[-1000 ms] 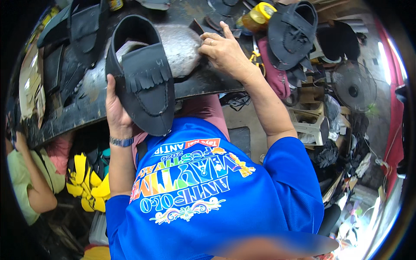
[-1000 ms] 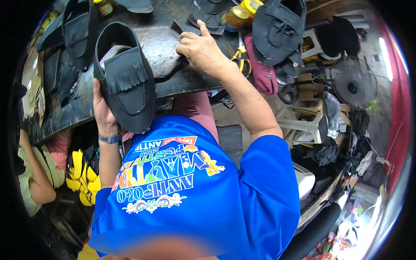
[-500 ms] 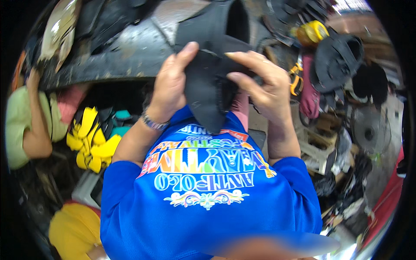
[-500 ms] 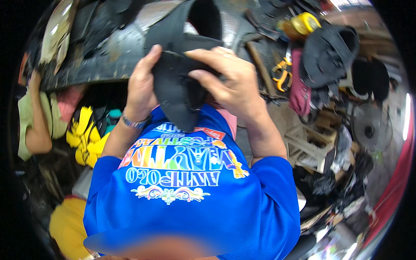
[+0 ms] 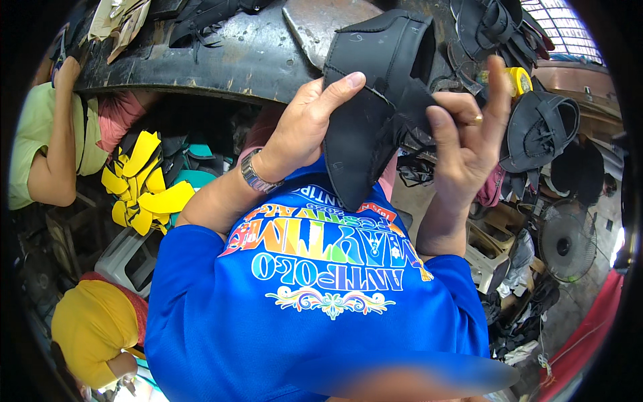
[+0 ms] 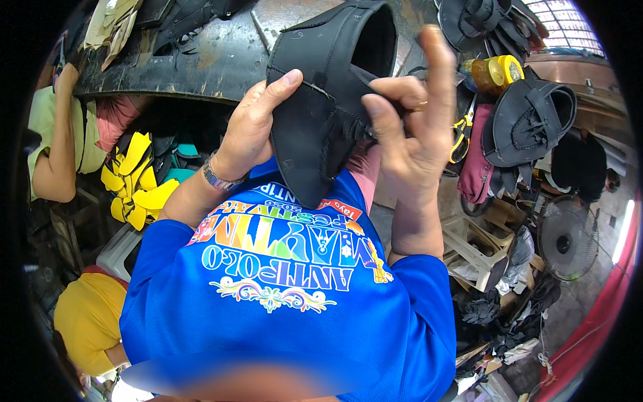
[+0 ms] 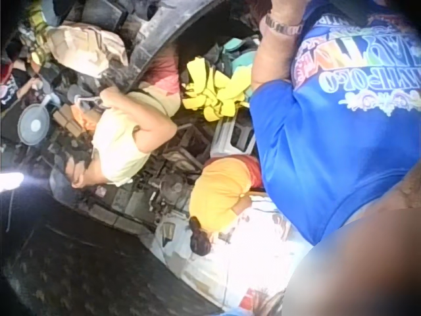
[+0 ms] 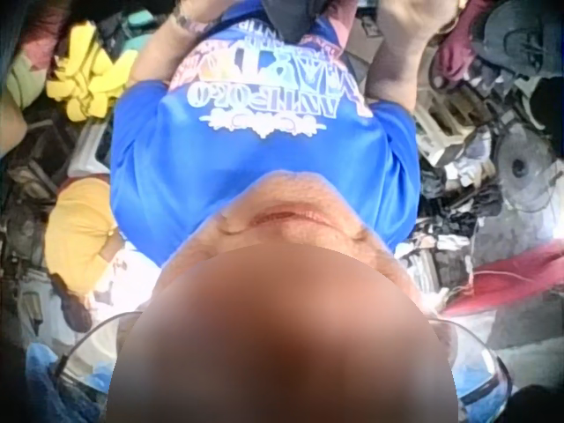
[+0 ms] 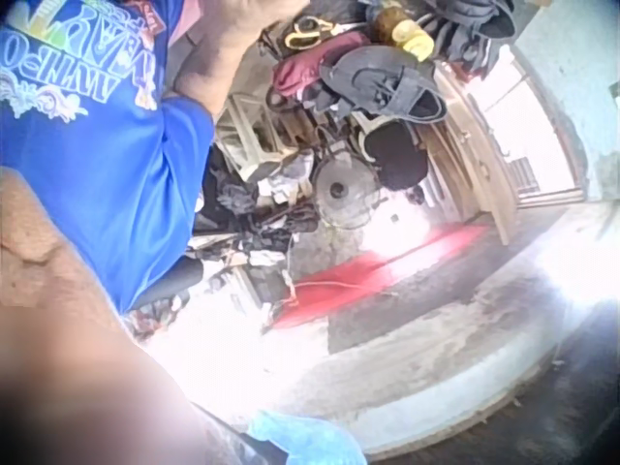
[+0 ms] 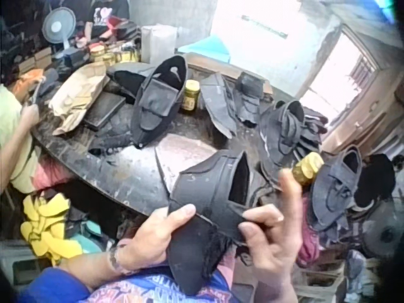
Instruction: The person holds a black sandal and repeatedly presses, pulls, and rubs the strap and sole edges with both hands. They turn the sandal over to inspect the underside, then place it on the table and pick up another sandal to perform similar manipulations. The person continues to handle the sandals, focusing on the strap and sole areas.
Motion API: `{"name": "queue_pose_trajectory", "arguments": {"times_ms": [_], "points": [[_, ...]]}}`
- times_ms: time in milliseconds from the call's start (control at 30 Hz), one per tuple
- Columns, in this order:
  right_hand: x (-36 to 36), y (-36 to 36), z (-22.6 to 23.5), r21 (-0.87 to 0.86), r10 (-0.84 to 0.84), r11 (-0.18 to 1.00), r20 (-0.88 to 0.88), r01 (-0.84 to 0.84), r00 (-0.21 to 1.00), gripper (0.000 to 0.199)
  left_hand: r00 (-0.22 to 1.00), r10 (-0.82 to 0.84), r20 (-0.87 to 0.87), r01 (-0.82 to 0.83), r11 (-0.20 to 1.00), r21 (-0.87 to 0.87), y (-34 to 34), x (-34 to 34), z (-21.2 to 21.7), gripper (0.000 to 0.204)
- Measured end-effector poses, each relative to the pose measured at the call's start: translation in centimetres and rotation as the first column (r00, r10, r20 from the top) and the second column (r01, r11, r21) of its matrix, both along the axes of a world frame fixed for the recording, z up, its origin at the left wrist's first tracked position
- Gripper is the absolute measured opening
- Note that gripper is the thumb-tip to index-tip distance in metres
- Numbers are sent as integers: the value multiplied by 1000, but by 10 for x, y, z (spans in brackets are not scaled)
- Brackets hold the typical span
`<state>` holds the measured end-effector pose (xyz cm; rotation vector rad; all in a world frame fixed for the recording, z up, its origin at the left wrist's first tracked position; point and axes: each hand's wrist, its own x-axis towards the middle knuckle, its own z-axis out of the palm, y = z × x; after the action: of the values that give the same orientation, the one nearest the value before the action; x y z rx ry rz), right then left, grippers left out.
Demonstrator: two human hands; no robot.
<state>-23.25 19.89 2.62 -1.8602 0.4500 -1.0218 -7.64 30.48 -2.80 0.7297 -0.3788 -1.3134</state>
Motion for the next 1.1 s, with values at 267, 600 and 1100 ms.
{"name": "queue_pose_trajectory", "arguments": {"times_ms": [267,600,1100], "points": [[7,8,-10,-47,204,977,-103,-210,973,56,999,44,4,-43,997,-64,0,-7,-3,35],[13,2,-21,-74,86,994,70,-81,994,62,999,40,33,-39,999,-36,1,-6,0,37],[16,0,-27,-168,111,980,16,-107,994,64,995,62,76,-59,998,-38,1,-4,-4,37]]}}
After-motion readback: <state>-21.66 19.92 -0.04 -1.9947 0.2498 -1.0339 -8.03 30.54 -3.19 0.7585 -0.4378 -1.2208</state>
